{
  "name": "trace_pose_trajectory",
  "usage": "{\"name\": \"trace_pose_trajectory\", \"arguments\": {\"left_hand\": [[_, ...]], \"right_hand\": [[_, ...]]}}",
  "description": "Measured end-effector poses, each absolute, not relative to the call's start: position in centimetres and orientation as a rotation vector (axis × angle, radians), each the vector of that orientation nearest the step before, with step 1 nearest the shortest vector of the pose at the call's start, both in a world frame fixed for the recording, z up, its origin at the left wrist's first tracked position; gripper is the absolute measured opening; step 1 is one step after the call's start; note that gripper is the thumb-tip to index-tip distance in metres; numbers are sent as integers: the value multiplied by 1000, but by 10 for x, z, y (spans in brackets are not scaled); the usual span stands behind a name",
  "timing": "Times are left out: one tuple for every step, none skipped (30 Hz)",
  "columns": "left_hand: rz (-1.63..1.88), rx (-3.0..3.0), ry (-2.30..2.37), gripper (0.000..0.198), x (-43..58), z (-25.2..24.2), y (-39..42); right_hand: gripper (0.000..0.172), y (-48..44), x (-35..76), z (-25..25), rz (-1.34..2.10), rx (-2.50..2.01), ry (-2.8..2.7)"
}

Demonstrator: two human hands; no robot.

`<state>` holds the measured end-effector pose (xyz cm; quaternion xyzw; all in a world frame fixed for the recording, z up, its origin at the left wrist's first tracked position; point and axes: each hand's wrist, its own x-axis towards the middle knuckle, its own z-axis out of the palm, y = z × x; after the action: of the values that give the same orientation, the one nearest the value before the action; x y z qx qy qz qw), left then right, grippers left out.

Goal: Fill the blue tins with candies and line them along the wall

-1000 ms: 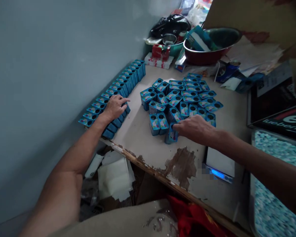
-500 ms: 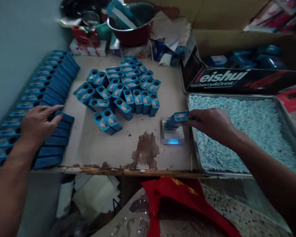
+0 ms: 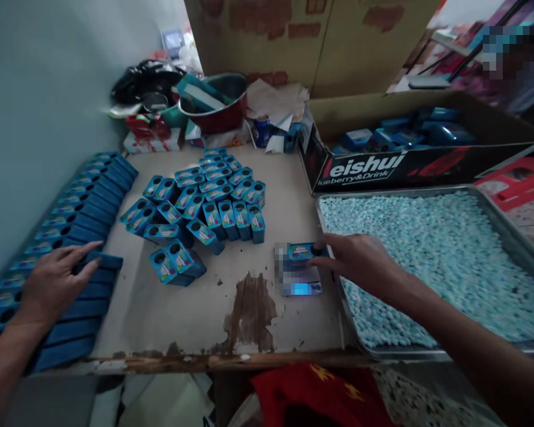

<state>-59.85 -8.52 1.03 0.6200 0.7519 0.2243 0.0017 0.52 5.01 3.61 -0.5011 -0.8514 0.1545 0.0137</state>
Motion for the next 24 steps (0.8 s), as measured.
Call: {"name": "trace_pose_trajectory", "arguments": {"left_hand": [[707, 1966, 2359, 26, -599, 11, -85], [719, 1982, 2367, 24, -599, 12, -85], [732, 1989, 2383, 22, -598, 12, -86], [736, 1986, 2397, 21, -596, 13, -86], [740, 1982, 2412, 20, -595, 14, -86], [739, 1982, 2424, 19, -594, 14, -86], [735, 1988, 2429, 19, -593, 14, -86], [731, 1998, 2432, 18, -593, 14, -86], [727, 2013, 2428, 18, -593, 14, -86], [722, 2032, 2418, 18, -594, 13, -86], [718, 2054, 2404, 17, -594, 13, -86], [721, 2078, 2392, 16, -595, 13, -86], [728, 2101, 2386, 16, -596, 13, -86], [733, 2124, 2380, 16, -596, 14, -86], [738, 2146, 2372, 16, -597, 14, -86], [743, 2168, 2362, 16, -597, 15, -86], [754, 2189, 2342, 15, -597, 15, -87], [774, 2207, 2312, 15, -597, 15, -87], [799, 2226, 2275, 16, -597, 14, -87], [827, 2242, 2239, 18, -597, 13, -87], [846, 2249, 2214, 21, -596, 12, -87], [853, 2242, 2203, 25, -595, 11, -86], [849, 2219, 2219, 29, -594, 11, -85], [840, 2187, 2251, 33, -592, 11, -85]], "right_hand": [[31, 53, 18, 33, 517, -1555, -2537], [40, 56, 34, 29, 524, -1573, -2419], [49, 59, 52, 22, 489, -1612, -2311], [57, 62, 69, 13, 417, -1661, -2234], [63, 64, 87, 1, 339, -1695, -2202], [67, 65, 103, -13, 282, -1695, -2215], [72, 64, 117, -28, 262, -1651, -2260], [76, 62, 129, -43, 239, -1604, -2299], [77, 57, 138, -58, 215, -1576, -2337], [75, 52, 144, -72, 192, -1548, -2383], [73, 46, 147, -84, 157, -1528, -2428], [69, 41, 148, -94, 111, -1512, -2476], [64, 36, 147, -101, 57, -1492, -2524], [59, 33, 145, -106, 1, -1476, -2564], [53, 33, 141, -108, -44, -1468, -2599], [45, 34, 137, -108, -68, -1478, -2623], [37, 37, 133, -105, -56, -1501, -2643], [29, 41, 129, -101, 2, -1529, -2658], [23, 47, 127, -95, 101, -1558, -2658], [18, 53, 125, -89, 234, -1580, -2632], [14, 59, 125, -81, 388, -1596, -2568], [10, 64, 127, -74, 562, -1611, -2456], [5, 68, 129, -68, 756, -1633, -2277], [3, 72, 132, -63, 964, -1667, -2037]]}}
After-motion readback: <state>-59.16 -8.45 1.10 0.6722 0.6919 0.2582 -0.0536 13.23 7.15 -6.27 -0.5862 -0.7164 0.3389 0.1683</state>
